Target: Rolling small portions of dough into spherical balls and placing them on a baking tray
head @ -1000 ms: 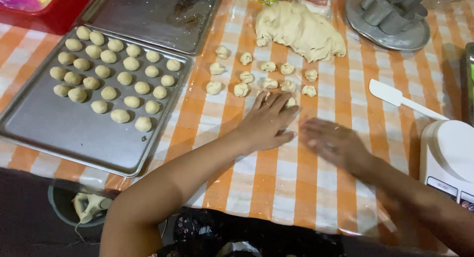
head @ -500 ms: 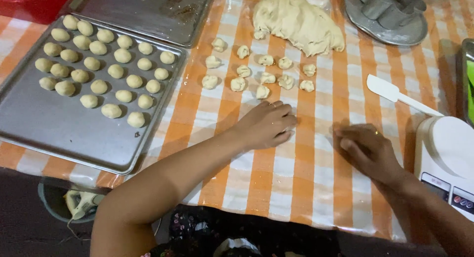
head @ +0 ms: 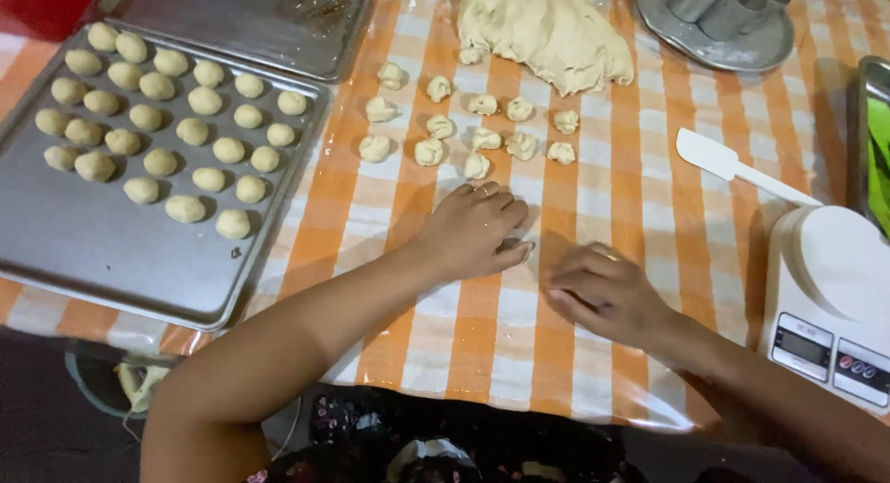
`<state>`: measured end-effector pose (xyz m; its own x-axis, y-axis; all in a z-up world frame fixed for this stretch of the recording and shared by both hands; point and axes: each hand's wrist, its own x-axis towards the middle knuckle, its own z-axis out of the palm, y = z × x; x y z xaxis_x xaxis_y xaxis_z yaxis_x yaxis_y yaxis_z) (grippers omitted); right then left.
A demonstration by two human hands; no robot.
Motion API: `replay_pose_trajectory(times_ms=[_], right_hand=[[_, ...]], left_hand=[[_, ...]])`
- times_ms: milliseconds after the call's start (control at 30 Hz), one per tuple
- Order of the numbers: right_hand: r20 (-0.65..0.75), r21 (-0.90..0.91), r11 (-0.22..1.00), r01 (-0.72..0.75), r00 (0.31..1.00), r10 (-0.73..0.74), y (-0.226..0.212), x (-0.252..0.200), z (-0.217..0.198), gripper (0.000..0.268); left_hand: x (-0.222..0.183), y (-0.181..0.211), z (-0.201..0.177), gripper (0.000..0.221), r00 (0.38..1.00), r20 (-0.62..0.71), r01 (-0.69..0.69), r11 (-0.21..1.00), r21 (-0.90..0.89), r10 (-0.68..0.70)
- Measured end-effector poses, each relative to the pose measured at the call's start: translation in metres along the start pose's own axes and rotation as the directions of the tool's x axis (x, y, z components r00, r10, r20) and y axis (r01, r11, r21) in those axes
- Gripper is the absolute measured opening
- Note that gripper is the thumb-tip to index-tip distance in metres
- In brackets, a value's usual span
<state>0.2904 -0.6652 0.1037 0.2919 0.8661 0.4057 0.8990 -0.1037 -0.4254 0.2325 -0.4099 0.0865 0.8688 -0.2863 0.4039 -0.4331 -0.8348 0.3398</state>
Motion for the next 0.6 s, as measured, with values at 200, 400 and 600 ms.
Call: replay_pose_trajectory(times_ms=[200,400,600], right_hand=[[-0.066,-0.134,0.961,-0.241,0.97,0.234,0.0,-0.016,-0.048,0.018],[-0.033,-0.039,0.979,-0.201,0.979,0.199,0.03,0.013,-0.044,0.04],[0.011,-0.184,0.983,-0.012,1.0,0.014,0.005,0.038,-0.012,0.042]], left_hand=[[-0.004,-0.001,0.004,0.03,0.999,0.031,0.03,0.999,-0.016,-0.03],[0.001,0.001,-0.001,0.029,0.999,0.019,0.028,0.998,0.053,-0.029],[0.005,0.008,-0.012,0.033,0.992,0.091,0.082,0.997,0.006,-0.083]])
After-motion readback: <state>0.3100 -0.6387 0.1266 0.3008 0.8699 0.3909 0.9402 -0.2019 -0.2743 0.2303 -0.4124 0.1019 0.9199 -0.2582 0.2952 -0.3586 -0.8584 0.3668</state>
